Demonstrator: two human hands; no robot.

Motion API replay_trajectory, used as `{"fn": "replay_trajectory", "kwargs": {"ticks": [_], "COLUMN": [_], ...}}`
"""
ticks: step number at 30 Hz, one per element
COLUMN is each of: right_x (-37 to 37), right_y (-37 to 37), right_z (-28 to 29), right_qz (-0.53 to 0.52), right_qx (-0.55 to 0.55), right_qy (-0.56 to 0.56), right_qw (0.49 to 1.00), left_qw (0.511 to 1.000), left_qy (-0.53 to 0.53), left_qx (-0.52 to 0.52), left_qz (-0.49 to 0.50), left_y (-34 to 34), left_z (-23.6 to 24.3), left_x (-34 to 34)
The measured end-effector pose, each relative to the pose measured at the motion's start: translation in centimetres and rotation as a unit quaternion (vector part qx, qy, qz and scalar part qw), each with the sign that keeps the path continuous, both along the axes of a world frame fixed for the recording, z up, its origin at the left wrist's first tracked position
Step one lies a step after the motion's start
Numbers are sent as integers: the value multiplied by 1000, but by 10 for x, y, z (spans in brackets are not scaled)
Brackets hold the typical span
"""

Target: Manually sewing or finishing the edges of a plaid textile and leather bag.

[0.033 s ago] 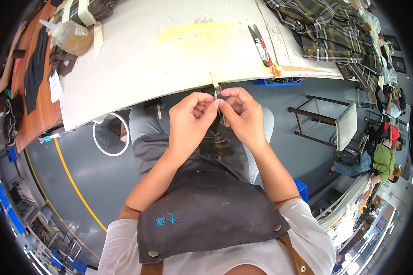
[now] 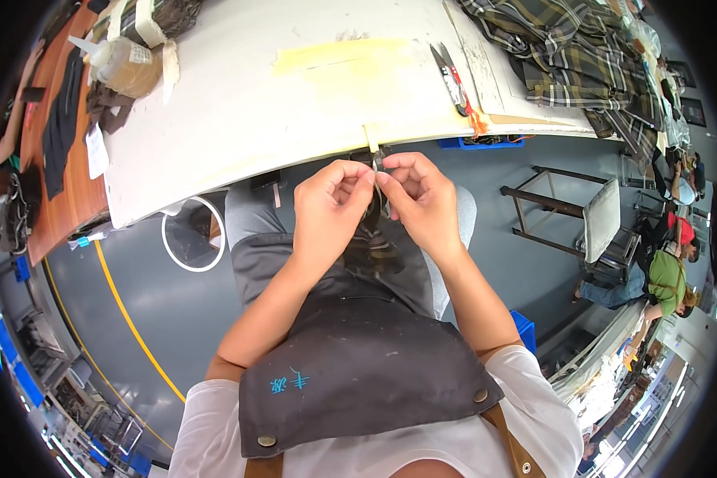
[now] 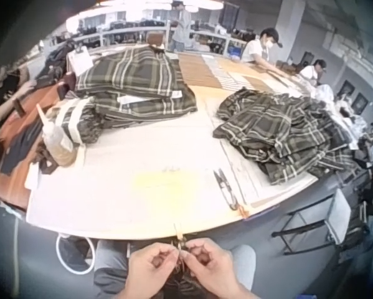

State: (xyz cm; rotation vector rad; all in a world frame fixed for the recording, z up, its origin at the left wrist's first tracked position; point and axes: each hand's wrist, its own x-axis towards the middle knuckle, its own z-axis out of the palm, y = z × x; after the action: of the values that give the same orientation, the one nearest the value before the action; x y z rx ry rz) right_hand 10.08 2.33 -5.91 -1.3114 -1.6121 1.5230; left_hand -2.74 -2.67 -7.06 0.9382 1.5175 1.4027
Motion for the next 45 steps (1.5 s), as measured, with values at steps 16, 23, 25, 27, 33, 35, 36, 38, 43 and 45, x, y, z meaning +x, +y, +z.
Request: {"fn": "replay_trajectory", "kwargs": {"ticks": [16, 23, 25, 27, 33, 35, 36, 38, 43, 45], "right_x": [-1, -3, -4, -4, -6, -6, -6, -5, -6, -9], "right_y": [13, 17, 16, 15, 13, 14, 13, 13, 14, 14], "right_z": [1, 7, 5, 2, 6, 7, 8, 4, 1, 9], "right_qz": [23, 43, 53, 6, 24, 32, 40, 21, -16, 0], "right_qx": [99, 240, 255, 154, 235, 242, 249, 216, 138, 159], "right_qy": [0, -58, -64, -34, -65, -69, -73, -50, -13, -28], "right_qw": [995, 968, 964, 987, 969, 967, 965, 975, 990, 987], "left_qw": [994, 989, 994, 997, 990, 988, 986, 993, 993, 999], "left_qy": [-95, 135, 105, 74, 128, 140, 152, 104, -89, -12], "left_qx": [-23, -28, -30, -31, -30, -35, -40, -49, -82, -29], "left_qz": [-39, -50, -25, -2, -47, -54, -60, -40, -9, -37], "left_y": [5, 18, 18, 17, 21, 23, 23, 20, 18, 17], "left_z": [-1, 13, 2, 0, 20, 19, 19, 6, 7, 3], "left_x": [-4, -9, -13, -14, -9, -11, -12, -13, -10, -11]}}
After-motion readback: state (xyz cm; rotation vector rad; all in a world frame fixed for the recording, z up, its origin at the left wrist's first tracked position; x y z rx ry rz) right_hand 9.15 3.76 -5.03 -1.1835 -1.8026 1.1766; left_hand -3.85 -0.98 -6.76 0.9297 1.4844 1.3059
